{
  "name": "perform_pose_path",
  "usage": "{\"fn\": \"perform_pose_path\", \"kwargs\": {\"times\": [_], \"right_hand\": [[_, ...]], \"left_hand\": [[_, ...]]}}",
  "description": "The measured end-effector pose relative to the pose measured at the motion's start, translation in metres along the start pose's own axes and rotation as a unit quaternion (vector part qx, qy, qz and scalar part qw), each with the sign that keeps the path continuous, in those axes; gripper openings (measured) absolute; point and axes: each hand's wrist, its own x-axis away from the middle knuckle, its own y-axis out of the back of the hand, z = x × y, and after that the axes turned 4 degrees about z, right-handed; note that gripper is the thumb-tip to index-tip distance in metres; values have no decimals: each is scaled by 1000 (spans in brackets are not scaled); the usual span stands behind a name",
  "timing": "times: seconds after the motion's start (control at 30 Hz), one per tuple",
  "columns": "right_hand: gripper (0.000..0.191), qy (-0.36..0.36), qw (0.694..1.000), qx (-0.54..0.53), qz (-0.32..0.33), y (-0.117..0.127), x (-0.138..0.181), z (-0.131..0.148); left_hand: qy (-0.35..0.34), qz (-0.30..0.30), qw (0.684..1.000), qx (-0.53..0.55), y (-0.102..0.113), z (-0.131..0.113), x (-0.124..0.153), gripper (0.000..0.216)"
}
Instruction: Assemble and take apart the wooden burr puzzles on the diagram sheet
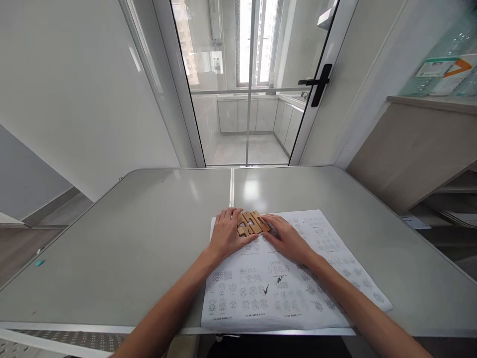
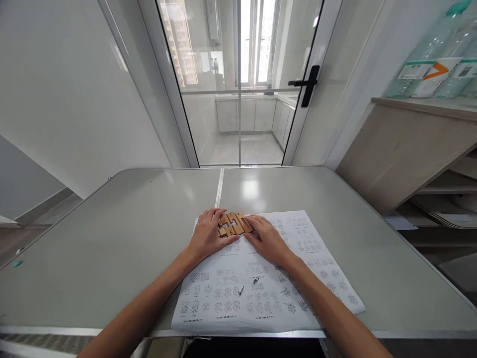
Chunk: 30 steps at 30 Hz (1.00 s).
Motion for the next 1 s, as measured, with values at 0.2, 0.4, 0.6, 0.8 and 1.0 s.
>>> {"fn": "perform_pose_path", "kwargs": {"times": [0.2, 0.4, 0.6, 0.8, 1.0], "right_hand": [[42, -8, 1000, -3, 2, 1, -1, 2], [41, -11, 1000, 0, 1, 2, -2, 3], [41, -5, 1000, 1, 0, 1, -3, 3], [41, -7, 1000, 2, -4, 1, -2, 3], [41, -9, 1000, 2, -4, 1, -2, 3]], "left_hand": [[-1, 6, 1000, 6, 0, 0, 0, 79], [-4, 16, 1000, 7, 0, -1, 1, 76], [-7, 16, 1000, 11, -1, -1, 1, 74], [-11, 22, 1000, 15, -1, -1, 1, 73], [-10, 25, 1000, 15, -2, -1, 1, 73]]}}
